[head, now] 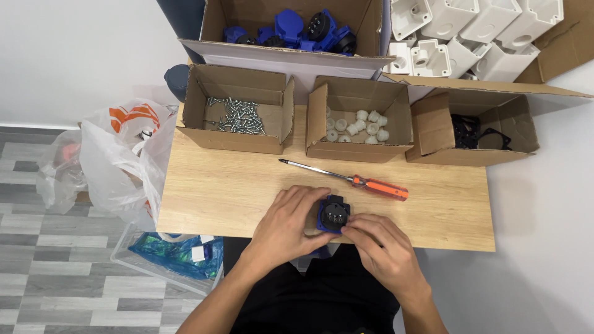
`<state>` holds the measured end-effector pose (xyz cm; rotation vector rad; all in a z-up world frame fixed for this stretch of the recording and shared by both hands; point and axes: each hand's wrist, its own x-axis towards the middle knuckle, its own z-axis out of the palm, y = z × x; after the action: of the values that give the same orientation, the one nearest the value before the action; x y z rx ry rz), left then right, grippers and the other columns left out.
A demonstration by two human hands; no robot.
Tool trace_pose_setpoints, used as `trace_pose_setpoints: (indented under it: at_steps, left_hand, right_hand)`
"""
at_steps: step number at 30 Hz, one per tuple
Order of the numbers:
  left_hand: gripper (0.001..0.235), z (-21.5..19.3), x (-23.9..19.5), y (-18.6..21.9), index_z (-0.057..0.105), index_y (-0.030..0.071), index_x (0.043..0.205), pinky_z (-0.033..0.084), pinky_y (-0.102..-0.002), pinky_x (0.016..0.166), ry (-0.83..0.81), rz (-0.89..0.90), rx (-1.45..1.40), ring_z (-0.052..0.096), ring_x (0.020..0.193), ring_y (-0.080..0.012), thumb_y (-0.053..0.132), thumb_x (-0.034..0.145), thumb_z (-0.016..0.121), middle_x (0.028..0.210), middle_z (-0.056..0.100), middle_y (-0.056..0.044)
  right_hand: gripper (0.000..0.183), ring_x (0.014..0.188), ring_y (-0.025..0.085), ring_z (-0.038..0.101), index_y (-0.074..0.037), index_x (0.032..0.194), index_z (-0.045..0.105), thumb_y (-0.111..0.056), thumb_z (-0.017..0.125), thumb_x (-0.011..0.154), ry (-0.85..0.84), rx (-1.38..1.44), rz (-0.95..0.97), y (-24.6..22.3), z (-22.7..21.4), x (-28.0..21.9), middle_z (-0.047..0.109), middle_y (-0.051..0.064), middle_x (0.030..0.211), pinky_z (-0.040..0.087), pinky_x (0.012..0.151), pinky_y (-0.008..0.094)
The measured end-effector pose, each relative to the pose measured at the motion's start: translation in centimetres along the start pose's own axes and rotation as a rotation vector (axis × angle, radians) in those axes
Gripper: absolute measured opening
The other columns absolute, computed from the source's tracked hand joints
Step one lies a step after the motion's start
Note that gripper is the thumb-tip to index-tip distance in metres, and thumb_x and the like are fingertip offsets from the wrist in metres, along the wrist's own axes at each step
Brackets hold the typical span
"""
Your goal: Assembling small electrical components using a screwdriver and screws at a workbench
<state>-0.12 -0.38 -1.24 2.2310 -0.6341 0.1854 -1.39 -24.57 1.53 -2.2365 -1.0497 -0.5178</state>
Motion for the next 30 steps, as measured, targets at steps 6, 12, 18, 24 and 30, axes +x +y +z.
trace_pose_setpoints:
  at_steps: [6, 12, 18, 24, 30]
  left_hand:
    - [0.074, 0.10, 0.11, 0.04, 0.058, 0.005, 0.145, 0.050, -0.046, 0.104, 0.026, 0.019, 0.014, 0.063, 0.123, -0.0312, 0.045, 0.090, 0.087, 0.139, 0.070, -0.010]
    - [0.074, -0.25, 0.23, 0.36, 0.058, 0.006, 0.144, 0.050, -0.045, 0.102, 0.028, 0.008, -0.003, 0.063, 0.121, -0.0308, 0.045, 0.089, 0.088, 0.137, 0.069, -0.010]
    - [0.071, -0.16, 0.22, 0.20, 0.058, 0.005, 0.143, 0.049, -0.045, 0.103, 0.023, 0.021, 0.008, 0.063, 0.122, -0.0318, 0.041, 0.088, 0.088, 0.136, 0.069, -0.012]
    - [0.071, 0.25, 0.09, -0.07, 0.060, 0.006, 0.143, 0.050, -0.045, 0.102, 0.042, 0.019, 0.012, 0.064, 0.121, -0.0309, 0.044, 0.089, 0.089, 0.133, 0.069, -0.011]
    - [0.064, -0.22, 0.26, 0.23, 0.064, 0.010, 0.139, 0.051, -0.044, 0.095, 0.027, 0.032, 0.006, 0.064, 0.118, -0.0302, 0.042, 0.089, 0.088, 0.131, 0.065, -0.009]
  right_hand:
    - [0.015, 0.113, 0.038, 0.074, 0.000, 0.114, 0.076, -0.003, 0.065, 0.105, 0.034, 0.047, 0.014, 0.09, -0.10, 0.10, 0.076, 0.015, 0.117, 0.064, 0.101, 0.044]
    - [0.016, 0.109, 0.035, 0.077, -0.001, 0.114, 0.075, 0.006, 0.069, 0.101, 0.064, 0.089, 0.040, 0.39, 0.35, -0.44, 0.075, 0.015, 0.115, 0.065, 0.098, 0.044]
    - [0.013, 0.110, 0.035, 0.078, -0.002, 0.111, 0.075, 0.005, 0.071, 0.101, 0.054, 0.052, 0.023, -0.35, 0.19, 0.22, 0.077, 0.014, 0.114, 0.064, 0.097, 0.043]
    - [0.015, 0.115, 0.036, 0.075, -0.003, 0.117, 0.074, 0.001, 0.068, 0.104, 0.014, -0.005, 0.001, -0.31, 0.14, 0.08, 0.075, 0.013, 0.120, 0.063, 0.099, 0.047]
    - [0.014, 0.115, 0.037, 0.076, -0.003, 0.116, 0.074, -0.002, 0.071, 0.103, 0.011, -0.007, -0.007, -0.33, -0.16, 0.51, 0.075, 0.014, 0.118, 0.064, 0.100, 0.046]
